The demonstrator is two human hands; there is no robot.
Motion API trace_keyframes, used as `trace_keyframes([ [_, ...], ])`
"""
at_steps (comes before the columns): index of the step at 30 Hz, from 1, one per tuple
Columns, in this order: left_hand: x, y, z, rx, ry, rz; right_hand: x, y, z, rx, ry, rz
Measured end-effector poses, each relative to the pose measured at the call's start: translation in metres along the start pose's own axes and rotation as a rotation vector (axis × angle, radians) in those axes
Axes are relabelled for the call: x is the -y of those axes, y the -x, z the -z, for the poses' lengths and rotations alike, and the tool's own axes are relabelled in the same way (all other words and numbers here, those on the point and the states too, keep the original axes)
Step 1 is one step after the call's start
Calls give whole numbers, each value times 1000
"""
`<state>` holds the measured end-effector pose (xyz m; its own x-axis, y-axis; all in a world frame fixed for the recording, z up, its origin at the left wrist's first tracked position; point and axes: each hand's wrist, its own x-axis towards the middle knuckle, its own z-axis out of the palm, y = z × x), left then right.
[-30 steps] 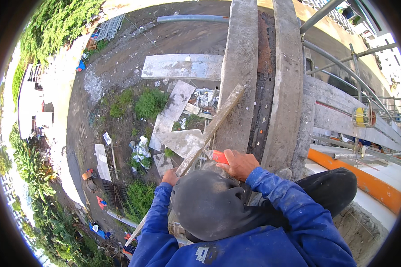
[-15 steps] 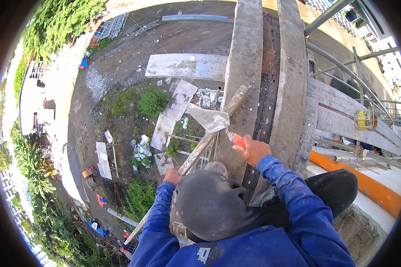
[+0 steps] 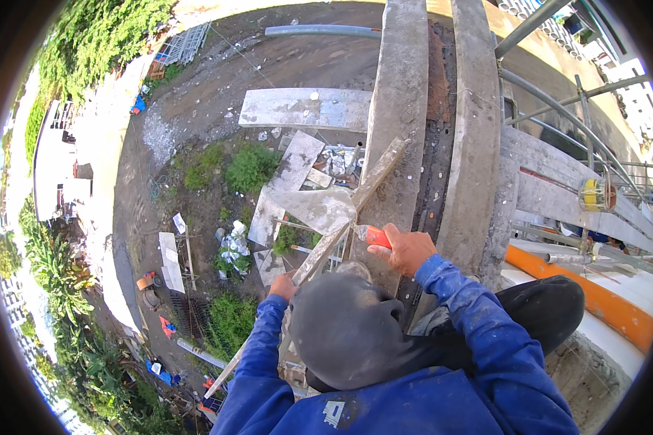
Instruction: The person uses a trowel to smooth wet concrete on a construction beam. They repeatedly scrape and level the surface along the beam's length, working from a high vantage point on scaffolding.
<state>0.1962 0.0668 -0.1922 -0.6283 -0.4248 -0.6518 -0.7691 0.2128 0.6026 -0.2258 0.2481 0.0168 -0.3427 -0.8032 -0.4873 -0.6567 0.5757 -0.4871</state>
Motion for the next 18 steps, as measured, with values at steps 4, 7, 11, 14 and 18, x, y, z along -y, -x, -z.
trace_keyframes([
  [4,-15,-3,1,1,33,52,-7,1,3,-20,-45,-126],
  [7,-9,0,6,-11,-20,4,17,4,14,-32,-51,38],
  [11,-26,-5,7,-8,22,48,-18,-6,0,-90,-31,-110],
  [14,-30,-1,6,0,1,103,-14,-1,5,-71,-59,-99],
  [18,-23,4,7,-9,50,63,-10,-6,-3,-66,-69,-30],
])
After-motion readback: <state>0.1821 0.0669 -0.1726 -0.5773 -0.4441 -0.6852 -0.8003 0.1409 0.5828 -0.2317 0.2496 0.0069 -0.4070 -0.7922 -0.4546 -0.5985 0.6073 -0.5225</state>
